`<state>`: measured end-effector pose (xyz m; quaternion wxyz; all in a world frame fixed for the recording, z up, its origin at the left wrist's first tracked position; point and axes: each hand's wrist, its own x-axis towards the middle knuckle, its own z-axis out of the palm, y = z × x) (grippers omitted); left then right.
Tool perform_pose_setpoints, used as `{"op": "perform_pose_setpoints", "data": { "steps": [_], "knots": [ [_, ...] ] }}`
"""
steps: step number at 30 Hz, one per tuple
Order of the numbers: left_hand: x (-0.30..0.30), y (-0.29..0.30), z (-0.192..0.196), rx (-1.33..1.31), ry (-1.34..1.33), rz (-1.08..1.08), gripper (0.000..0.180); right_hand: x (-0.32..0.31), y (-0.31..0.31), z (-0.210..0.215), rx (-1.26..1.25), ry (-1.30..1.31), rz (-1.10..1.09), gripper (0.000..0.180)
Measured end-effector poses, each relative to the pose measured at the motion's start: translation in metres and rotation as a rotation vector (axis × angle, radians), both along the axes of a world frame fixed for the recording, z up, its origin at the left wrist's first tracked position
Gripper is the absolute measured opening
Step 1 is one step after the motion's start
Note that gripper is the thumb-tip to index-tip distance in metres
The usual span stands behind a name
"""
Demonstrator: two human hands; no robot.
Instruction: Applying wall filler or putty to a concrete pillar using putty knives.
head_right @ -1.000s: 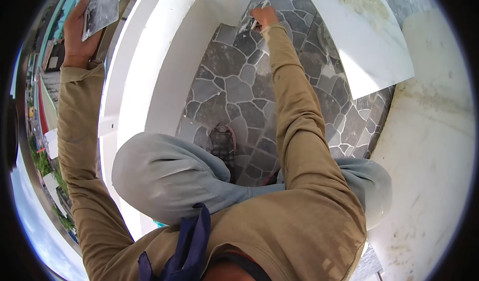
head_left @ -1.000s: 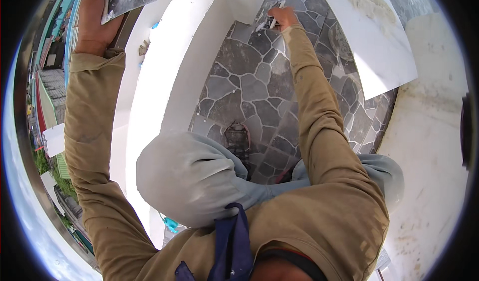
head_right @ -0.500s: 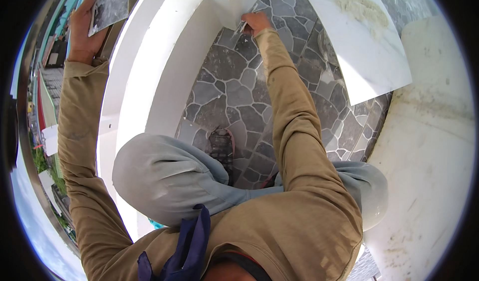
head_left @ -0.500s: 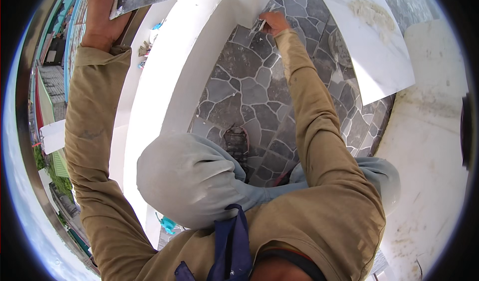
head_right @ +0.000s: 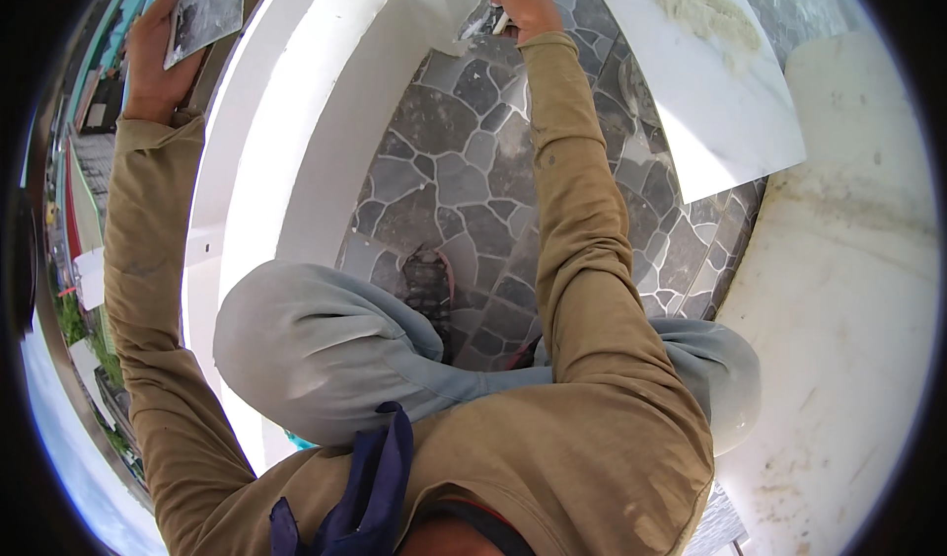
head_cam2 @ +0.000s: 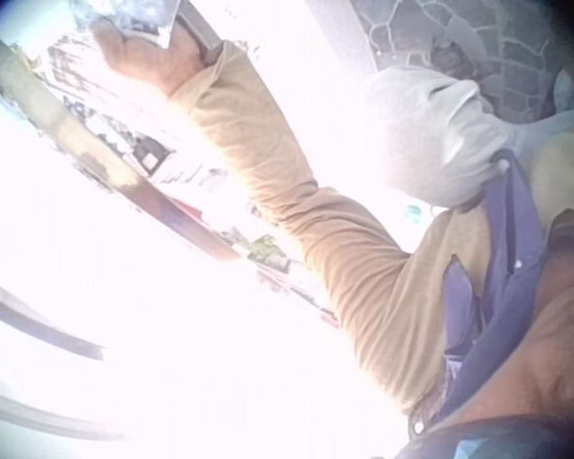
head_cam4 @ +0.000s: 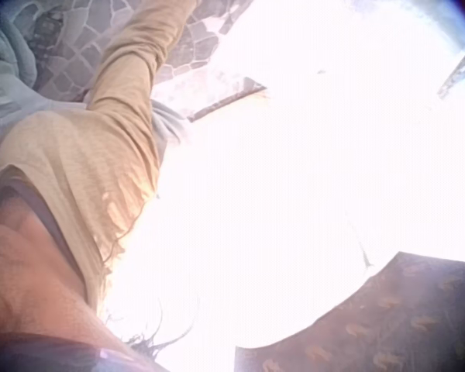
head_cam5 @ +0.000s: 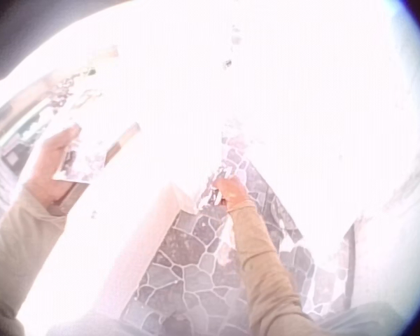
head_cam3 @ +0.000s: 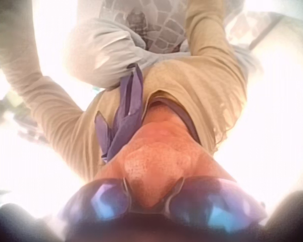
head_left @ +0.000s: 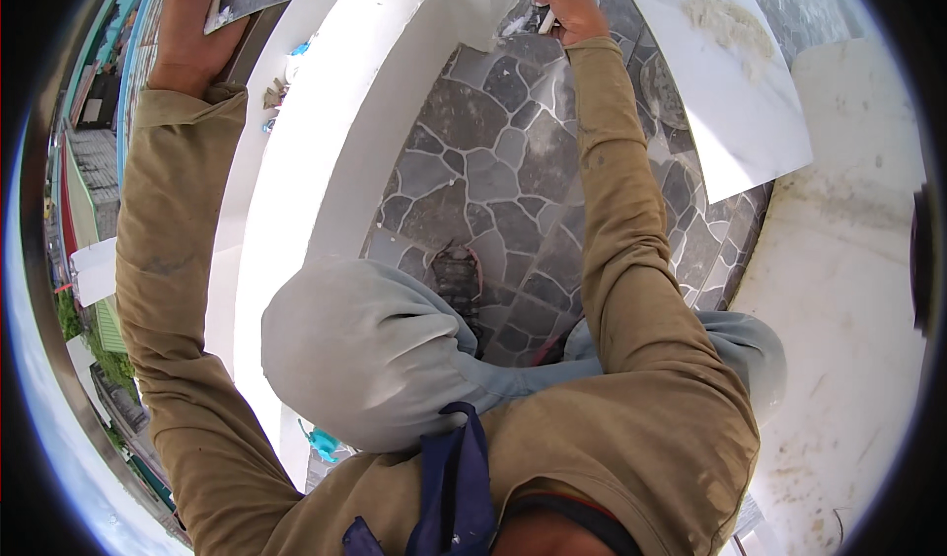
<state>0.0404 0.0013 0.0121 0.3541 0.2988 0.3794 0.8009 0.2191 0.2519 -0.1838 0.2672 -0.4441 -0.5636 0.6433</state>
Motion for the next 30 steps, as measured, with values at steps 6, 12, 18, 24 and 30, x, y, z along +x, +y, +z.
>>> {"op": "perform_pose_setpoints", "data": {
  "steps": [6,12,18,24,30],
  "knots": [
    [-0.049,-0.007,-0.010,-0.083,-0.113,-0.238,0.034,-0.016,-0.024,-0.045,-0.113,-0.134,0.021,0.021],
    [-0.056,-0.005,-0.015,-0.097,-0.059,-0.285,0.032,-0.037,-0.019,0.001,-0.118,0.082,0.093,0.024],
    [-0.065,-0.015,-0.017,-0.008,-0.108,-0.420,0.031,-0.015,0.001,0.020,0.046,0.096,-0.003,0.025],
    [-0.057,-0.009,-0.009,-0.083,-0.181,-0.328,0.031,-0.011,0.004,-0.060,-0.230,-0.217,-0.053,0.016],
    [-0.053,-0.010,-0.007,-0.046,-0.172,-0.324,0.032,-0.028,-0.005,-0.047,-0.321,-0.209,-0.055,0.017]
  ]
}}
